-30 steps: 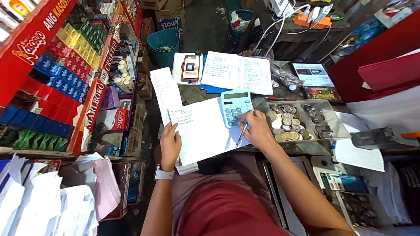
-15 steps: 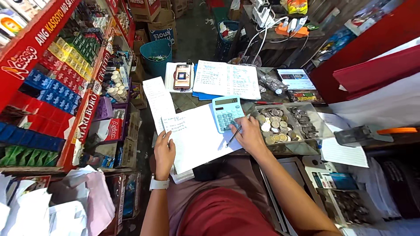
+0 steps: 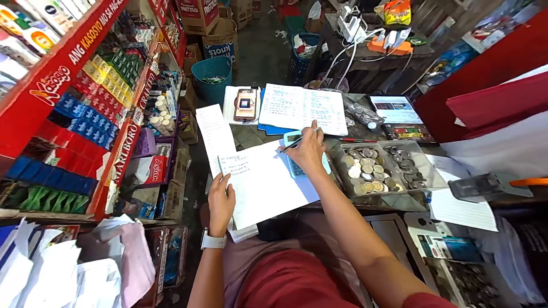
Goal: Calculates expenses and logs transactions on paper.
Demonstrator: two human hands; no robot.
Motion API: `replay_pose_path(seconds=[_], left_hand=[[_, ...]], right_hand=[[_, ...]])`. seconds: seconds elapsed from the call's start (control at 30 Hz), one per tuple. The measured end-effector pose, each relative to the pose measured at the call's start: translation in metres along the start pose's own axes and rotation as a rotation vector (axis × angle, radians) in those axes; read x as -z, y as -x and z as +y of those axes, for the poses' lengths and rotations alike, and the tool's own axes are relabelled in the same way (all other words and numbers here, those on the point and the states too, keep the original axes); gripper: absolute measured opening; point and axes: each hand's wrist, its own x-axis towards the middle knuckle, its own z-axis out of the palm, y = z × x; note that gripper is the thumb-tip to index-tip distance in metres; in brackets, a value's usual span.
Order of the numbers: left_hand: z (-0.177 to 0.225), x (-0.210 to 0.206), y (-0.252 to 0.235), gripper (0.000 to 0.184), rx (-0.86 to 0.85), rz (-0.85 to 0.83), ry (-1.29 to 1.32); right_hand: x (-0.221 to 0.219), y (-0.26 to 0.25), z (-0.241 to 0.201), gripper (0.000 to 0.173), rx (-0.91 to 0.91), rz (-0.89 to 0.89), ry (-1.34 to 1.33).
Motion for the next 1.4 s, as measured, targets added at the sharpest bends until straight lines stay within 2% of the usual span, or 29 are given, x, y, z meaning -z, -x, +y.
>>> replay_pose_path(seconds=[0.17, 0.27, 0.4, 0.53, 0.63, 0.73, 0.87, 1.0, 1.13, 1.27, 1.4], left_hand=[[0.000, -0.001, 0.002, 0.033, 0.005, -0.005, 0.021], [0.000, -0.001, 0.002, 0.033, 0.004, 0.003, 0.029], [0.002, 0.000, 0.003, 0.033, 0.017, -0.006, 0.030], [0.002, -0.002, 0.004, 0.033, 0.011, 0.003, 0.042], [0.001, -0.003, 0.004, 0.033, -0.004, 0.007, 0.060], [-0.001, -0.004, 0.005, 0.033, -0.012, 0.013, 0.060], [-0.002, -0.005, 0.005, 0.033, -0.027, 0.031, 0.063], [-0.004, -0.005, 0.006, 0.033, -0.042, 0.040, 0.053], [-0.006, -0.003, 0.005, 0.033, -0.047, 0.030, 0.045], [-0.007, -0.003, 0.005, 0.033, -0.050, 0.036, 0.035], [-0.006, -0.003, 0.005, 0.033, -0.046, 0.040, 0.038]], right_hand=[[0.001, -0.005, -0.001, 0.086, -0.070, -0.015, 0.035], [0.010, -0.012, -0.010, 0.086, -0.026, 0.042, 0.000], [0.012, -0.059, -0.042, 0.091, 0.062, 0.094, -0.030], [-0.016, -0.120, -0.064, 0.092, 0.084, 0.065, 0.050], [-0.033, -0.137, -0.065, 0.095, 0.080, 0.006, 0.069], [-0.037, -0.130, -0.055, 0.089, 0.082, 0.000, 0.018], [-0.003, -0.085, -0.019, 0.047, 0.105, 0.136, -0.315], [0.007, -0.046, 0.033, 0.036, 0.030, 0.206, -0.520], [0.004, -0.033, 0.049, 0.023, 0.168, 0.097, -0.384], [0.000, -0.040, 0.048, 0.027, 0.255, 0.022, -0.217], [-0.002, -0.046, 0.045, 0.029, 0.255, -0.032, -0.122]])
